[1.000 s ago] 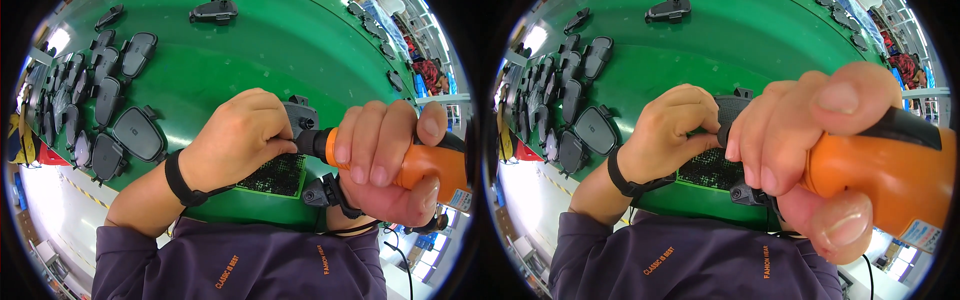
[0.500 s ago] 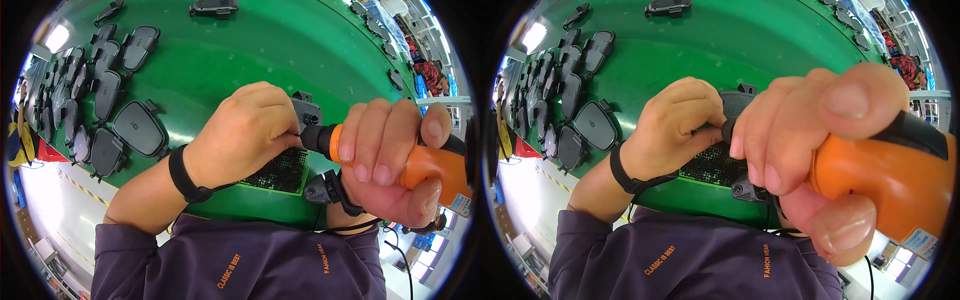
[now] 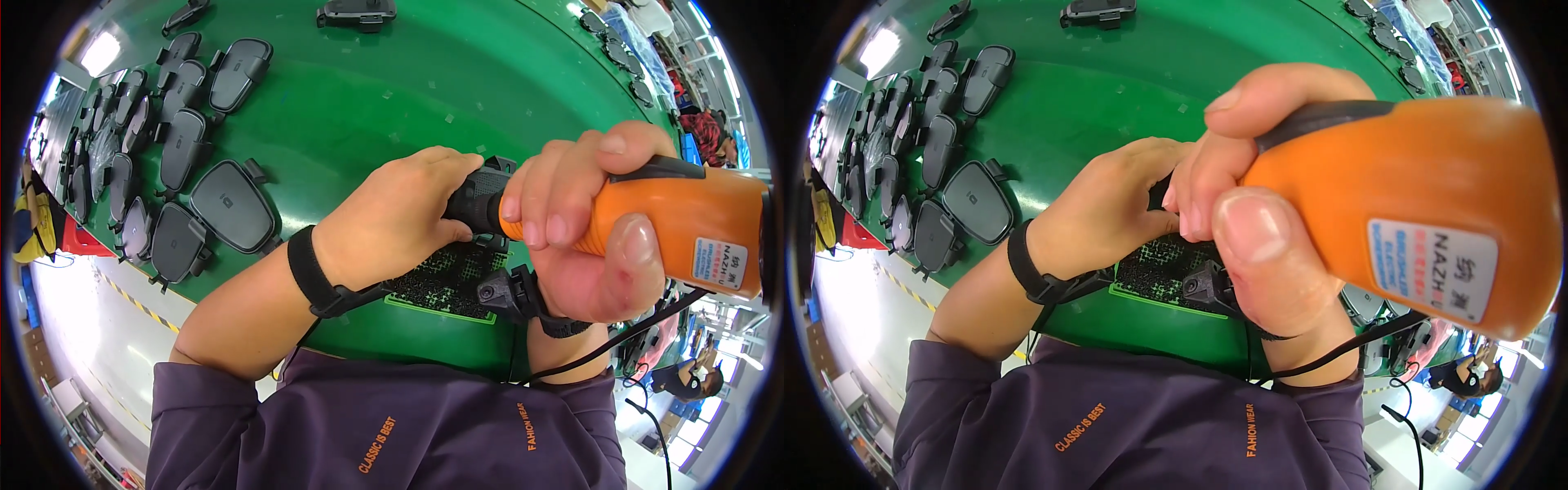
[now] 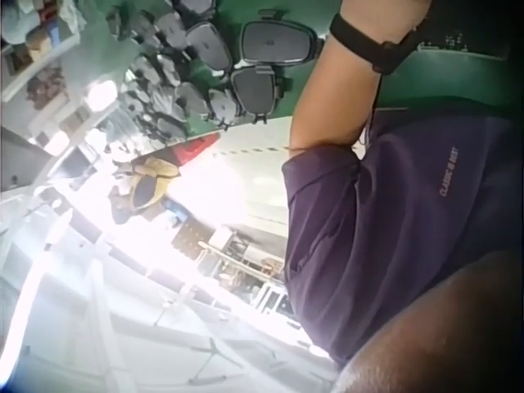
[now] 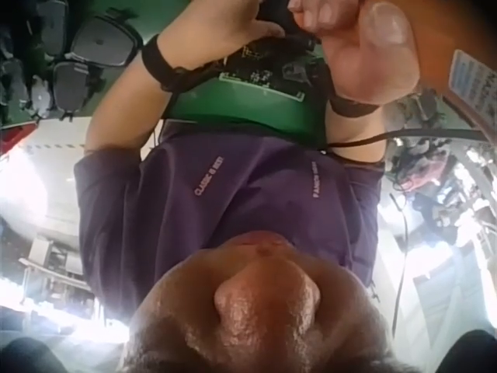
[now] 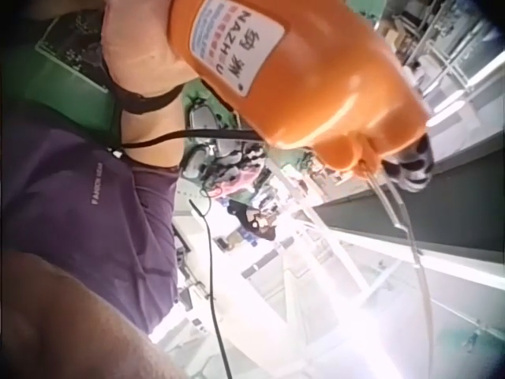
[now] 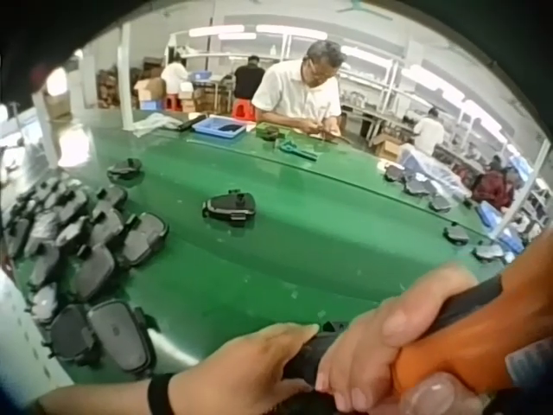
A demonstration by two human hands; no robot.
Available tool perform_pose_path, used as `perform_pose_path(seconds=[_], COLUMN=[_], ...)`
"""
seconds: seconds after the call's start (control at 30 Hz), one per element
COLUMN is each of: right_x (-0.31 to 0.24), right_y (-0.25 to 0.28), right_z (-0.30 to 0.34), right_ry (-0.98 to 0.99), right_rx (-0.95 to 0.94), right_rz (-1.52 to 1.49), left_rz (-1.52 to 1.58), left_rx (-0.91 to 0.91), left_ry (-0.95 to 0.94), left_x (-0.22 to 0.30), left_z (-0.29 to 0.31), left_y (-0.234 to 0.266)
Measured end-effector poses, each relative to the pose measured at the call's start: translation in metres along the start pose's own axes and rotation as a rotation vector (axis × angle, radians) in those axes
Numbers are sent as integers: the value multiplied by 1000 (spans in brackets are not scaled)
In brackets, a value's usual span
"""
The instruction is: Use an electric screwdriver to fasten screws into plastic housing components on an assembly line.
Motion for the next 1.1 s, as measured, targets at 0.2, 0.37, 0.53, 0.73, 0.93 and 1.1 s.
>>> perform_pose_path(seconds=[0.2,0.37,0.53,0.73,0.93,1.1], right_x=[4,10,12,11,-11,-70], right_y=[-10,-7,-14,-12,15,51], right_z=[7,7,8,13,17,20], right_ry=[-48,-63,-58,-18,109,259], right_rx=[20,-16,-9,22,64,51], right_rz=[-33,17,36,16,-40,8], left_rz=[-33,-15,-33,-53,-69,-81], left_rx=[-14,-13,-26,-21,116,51], left_ry=[26,67,63,91,-28,18], left_x=[0,-2,1,-1,5,12], left_z=[-2,-1,-3,-3,1,-15], left_y=[-1,2,2,1,0,-7])
Point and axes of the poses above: each hand's wrist, its own z-axis away from the middle knuckle, its own y-axis out of the back of the hand, x = y × z, the point moved 7 cm from there along -z, towards the middle knuckle, and after that the axes turned 15 degrees about y, right-handed, at the moved point
